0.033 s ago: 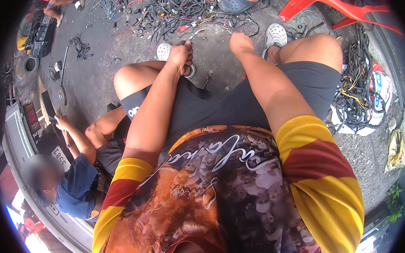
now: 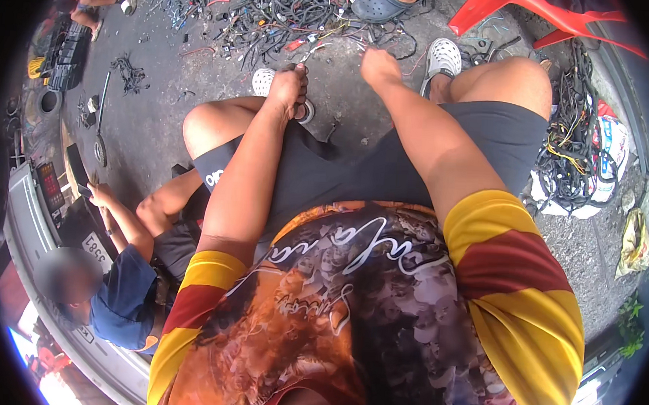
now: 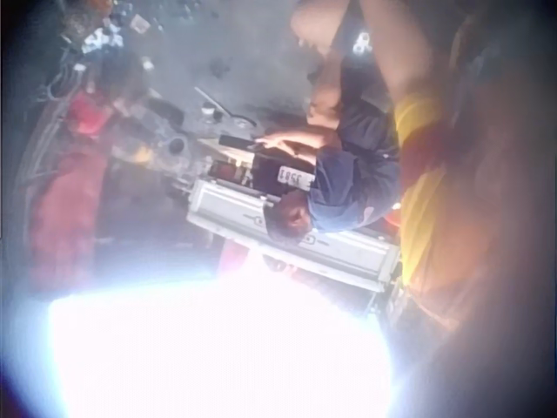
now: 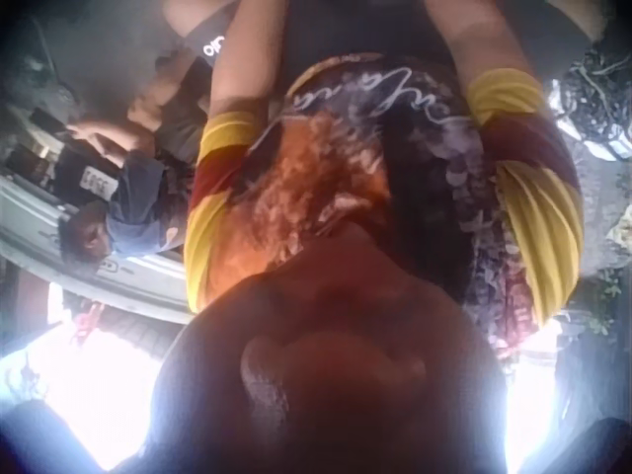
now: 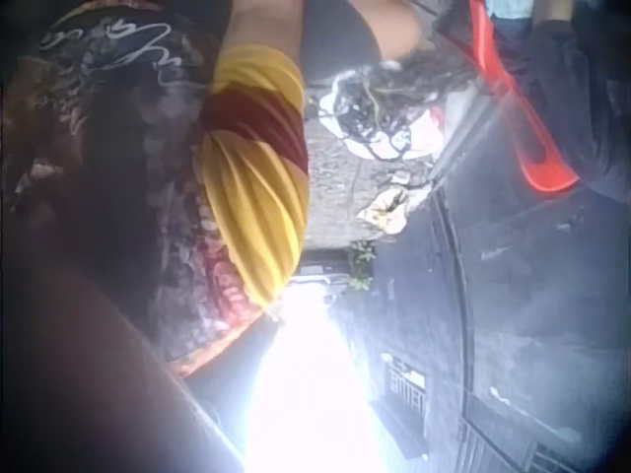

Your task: Stripping and splicing automotive electrical wires for a harness repair.

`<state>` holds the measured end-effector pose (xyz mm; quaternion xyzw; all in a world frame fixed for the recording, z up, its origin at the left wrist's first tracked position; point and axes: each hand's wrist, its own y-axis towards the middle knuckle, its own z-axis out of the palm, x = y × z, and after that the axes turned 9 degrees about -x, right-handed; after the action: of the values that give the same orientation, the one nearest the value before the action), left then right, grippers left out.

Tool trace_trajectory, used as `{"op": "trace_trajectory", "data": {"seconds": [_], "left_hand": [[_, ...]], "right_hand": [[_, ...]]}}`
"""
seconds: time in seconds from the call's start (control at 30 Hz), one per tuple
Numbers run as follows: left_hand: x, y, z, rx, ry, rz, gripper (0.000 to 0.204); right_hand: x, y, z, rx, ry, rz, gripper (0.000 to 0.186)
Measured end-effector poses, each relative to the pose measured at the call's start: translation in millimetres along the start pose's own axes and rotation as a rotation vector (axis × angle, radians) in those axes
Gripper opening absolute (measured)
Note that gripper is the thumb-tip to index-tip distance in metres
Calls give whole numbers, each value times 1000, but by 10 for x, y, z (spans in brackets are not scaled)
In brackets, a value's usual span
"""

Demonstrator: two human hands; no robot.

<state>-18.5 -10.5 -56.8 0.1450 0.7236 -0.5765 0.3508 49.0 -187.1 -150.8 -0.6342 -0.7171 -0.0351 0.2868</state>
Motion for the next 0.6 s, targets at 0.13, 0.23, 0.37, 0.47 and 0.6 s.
{"op": "trace_trajectory", "data": {"seconds": [0.13, 0.23, 0.37, 0.47, 0.6], "left_hand": [[187, 299, -150, -256, 356, 257, 27], [155, 261, -84, -351, 607, 382, 30], [59, 128, -60, -350, 695, 388, 31], [74, 88, 1, -320, 660, 419, 32], [145, 178, 72, -298, 809, 439, 32]], "right_hand": [[626, -293, -243, -88, 145, -117, 36], [689, -414, -356, -122, 191, -228, 35], [707, -443, -372, -144, 116, -418, 30], [581, -327, -269, -123, 9, -449, 26], [472, -250, -145, -74, -57, -372, 20]]}}
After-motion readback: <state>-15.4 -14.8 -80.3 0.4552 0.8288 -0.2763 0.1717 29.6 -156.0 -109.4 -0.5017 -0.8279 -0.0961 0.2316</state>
